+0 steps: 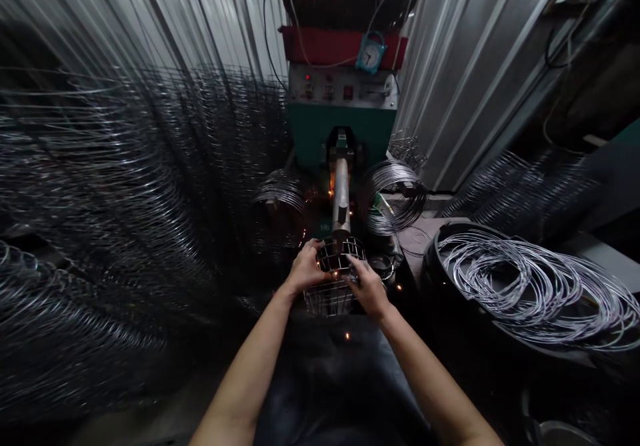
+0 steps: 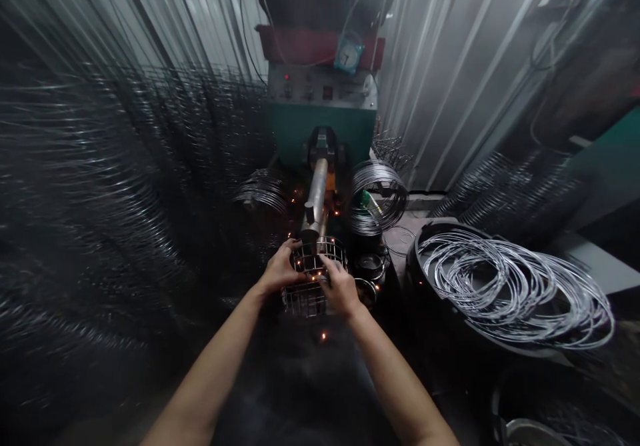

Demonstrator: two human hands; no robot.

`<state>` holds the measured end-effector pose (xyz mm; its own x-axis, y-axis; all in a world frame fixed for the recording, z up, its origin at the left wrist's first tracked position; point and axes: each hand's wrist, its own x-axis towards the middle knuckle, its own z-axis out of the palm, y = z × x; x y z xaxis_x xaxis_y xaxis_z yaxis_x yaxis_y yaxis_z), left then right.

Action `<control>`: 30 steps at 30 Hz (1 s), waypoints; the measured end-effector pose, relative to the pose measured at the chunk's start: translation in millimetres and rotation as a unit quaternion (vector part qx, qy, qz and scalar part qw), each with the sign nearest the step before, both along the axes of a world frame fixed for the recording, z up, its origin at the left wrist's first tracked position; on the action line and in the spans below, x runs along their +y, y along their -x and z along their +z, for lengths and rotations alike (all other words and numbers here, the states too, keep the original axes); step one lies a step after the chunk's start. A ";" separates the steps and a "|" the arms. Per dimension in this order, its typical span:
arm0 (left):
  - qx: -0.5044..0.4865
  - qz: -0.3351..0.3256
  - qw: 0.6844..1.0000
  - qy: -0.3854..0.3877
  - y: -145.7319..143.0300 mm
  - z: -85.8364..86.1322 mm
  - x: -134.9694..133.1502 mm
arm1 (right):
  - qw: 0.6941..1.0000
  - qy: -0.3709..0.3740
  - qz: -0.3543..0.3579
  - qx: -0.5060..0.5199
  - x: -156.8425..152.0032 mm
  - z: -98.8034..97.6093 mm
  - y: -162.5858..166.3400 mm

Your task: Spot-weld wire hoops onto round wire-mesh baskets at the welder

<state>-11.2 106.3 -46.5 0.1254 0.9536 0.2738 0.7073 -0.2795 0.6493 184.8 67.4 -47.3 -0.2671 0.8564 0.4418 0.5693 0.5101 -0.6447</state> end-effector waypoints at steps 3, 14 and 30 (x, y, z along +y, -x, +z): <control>0.009 0.010 1.000 -0.007 -1.0 0.6 -0.6 | 0.990 0.062 -0.041 0.119 -28.1 -22.8 -16.9; 0.010 0.096 0.995 0.034 0.3 9.8 24.7 | 0.929 0.274 -0.143 0.203 -85.6 -118.1 -66.3; -0.043 0.011 0.998 0.034 5.1 -8.0 -15.3 | 0.936 0.330 -0.029 0.117 -138.3 -91.0 -64.9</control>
<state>-16.3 91.0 -54.5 0.0841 0.9723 0.2181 0.6537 -0.2190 0.7244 249.7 -71.0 -138.3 -0.1730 0.9738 -0.1477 0.3868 -0.0708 -0.9195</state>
